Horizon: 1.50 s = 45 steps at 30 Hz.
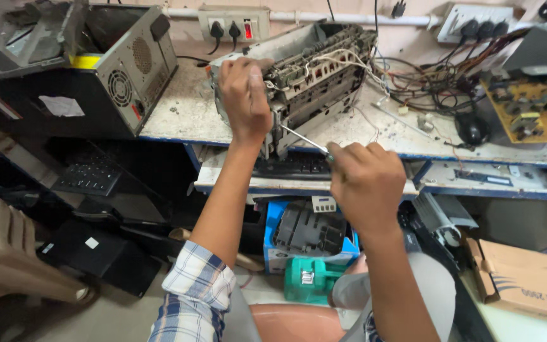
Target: The person removes a circuit board from a disassembled electronic device, inspects it, and then uses a screwdriver to loosen screws on the device's metal chassis. The person handles wires and the circuit board while working at a cluttered workbench.
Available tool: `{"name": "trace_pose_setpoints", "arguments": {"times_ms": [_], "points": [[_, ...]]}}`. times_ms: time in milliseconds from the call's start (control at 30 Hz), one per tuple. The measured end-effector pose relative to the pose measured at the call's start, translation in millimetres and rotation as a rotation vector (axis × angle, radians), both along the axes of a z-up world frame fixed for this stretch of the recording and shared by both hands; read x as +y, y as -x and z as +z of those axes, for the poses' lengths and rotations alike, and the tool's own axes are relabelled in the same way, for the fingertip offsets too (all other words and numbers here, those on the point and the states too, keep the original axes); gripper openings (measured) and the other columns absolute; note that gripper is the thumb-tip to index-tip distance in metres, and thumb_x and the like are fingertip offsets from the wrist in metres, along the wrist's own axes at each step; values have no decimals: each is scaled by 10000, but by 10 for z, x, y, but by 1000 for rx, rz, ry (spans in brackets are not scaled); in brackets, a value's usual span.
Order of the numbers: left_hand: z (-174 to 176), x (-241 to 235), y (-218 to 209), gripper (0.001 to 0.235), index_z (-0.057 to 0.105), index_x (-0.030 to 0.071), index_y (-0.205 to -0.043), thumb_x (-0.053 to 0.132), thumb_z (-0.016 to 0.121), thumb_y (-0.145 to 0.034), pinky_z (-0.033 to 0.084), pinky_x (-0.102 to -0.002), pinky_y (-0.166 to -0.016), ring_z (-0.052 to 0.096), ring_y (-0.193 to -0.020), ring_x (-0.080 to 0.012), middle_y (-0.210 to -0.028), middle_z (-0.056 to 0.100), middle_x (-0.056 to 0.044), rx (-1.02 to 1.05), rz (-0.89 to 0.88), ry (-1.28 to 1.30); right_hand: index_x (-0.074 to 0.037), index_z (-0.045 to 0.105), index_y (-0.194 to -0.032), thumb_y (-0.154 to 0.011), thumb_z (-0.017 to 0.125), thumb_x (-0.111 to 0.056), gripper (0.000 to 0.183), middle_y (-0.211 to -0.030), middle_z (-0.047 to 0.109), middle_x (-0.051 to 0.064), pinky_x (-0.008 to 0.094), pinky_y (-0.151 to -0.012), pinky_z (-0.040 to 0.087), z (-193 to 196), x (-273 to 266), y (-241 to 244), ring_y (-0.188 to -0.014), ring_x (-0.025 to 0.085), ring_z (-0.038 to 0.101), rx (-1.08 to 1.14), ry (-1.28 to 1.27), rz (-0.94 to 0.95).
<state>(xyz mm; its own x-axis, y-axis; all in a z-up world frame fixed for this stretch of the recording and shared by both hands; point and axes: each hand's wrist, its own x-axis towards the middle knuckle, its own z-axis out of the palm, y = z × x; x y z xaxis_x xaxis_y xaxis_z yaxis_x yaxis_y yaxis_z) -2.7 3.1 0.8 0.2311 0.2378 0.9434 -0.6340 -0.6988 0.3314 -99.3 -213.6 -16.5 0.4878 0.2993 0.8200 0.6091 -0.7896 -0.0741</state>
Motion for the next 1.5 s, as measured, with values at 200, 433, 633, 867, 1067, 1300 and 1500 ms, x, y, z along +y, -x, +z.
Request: {"name": "trace_pose_setpoints", "arguments": {"times_ms": [200, 433, 633, 867, 1067, 1300, 1500], "points": [[18, 33, 17, 389, 767, 17, -1052, 217, 434, -1021, 432, -455, -1024, 572, -1091, -353, -1058, 696, -161, 93, 16, -4, -81, 791, -1053, -915, 704, -340, 305, -728, 681, 200, 437, -639, 532, 80, -8, -30, -640, 376, 672, 519, -225, 35], [-527, -141, 435, 328, 648, 30, -1315, 85, 562, -1003, 352, -520, -1243, 483, -1381, -382, -1365, 617, -182, -90, 190, -333, -103, 805, -978, -788, 818, -253, 243, -838, 731, 121, 392, -695, 536, 40, 28, -9, -751, 320, 707, 195, -268, 93], [-758, -306, 555, 391, 658, -14, -1318, 47, 578, -940, 442, -459, -1171, 603, -1322, -313, -1380, 640, -140, 29, 90, -623, -103, 802, -952, -771, 830, -110, 183, -832, 715, 79, 384, -722, 524, 56, 54, 35, -791, 296, 691, 31, -228, 127], [-615, -218, 514, 300, 687, 1, -1171, 107, 637, -895, 531, -421, -1077, 679, -1185, -293, -1192, 697, -125, -56, 60, -719, -40, 773, -1037, -770, 856, -335, 406, -858, 748, 168, 379, -686, 560, 96, 66, 18, -721, 291, 719, 415, -292, 34], [-624, -242, 569, 219, 701, 18, -1123, 86, 647, -922, 542, -403, -1057, 694, -1165, -273, -1149, 717, -107, -49, 51, -627, -65, 792, -1035, -829, 786, -341, 343, -796, 756, 155, 358, -642, 564, 59, 30, 9, -616, 267, 740, 593, -356, 4], [-570, -362, 596, 332, 687, -19, -1191, 89, 629, -883, 518, -404, -1080, 683, -1203, -286, -1222, 707, -148, -46, 76, -745, -76, 786, -1032, -796, 780, -232, 283, -932, 773, 163, 369, -755, 560, -65, 39, -40, -826, 297, 734, 212, -302, 93], [-617, -309, 586, 273, 687, -5, -1159, 88, 661, -904, 530, -409, -1081, 691, -1156, -281, -1168, 707, -126, -51, 42, -724, -44, 776, -1078, -789, 832, -332, 412, -865, 782, 163, 337, -720, 570, 33, -118, -96, -752, 228, 768, 647, -338, 66]]}}
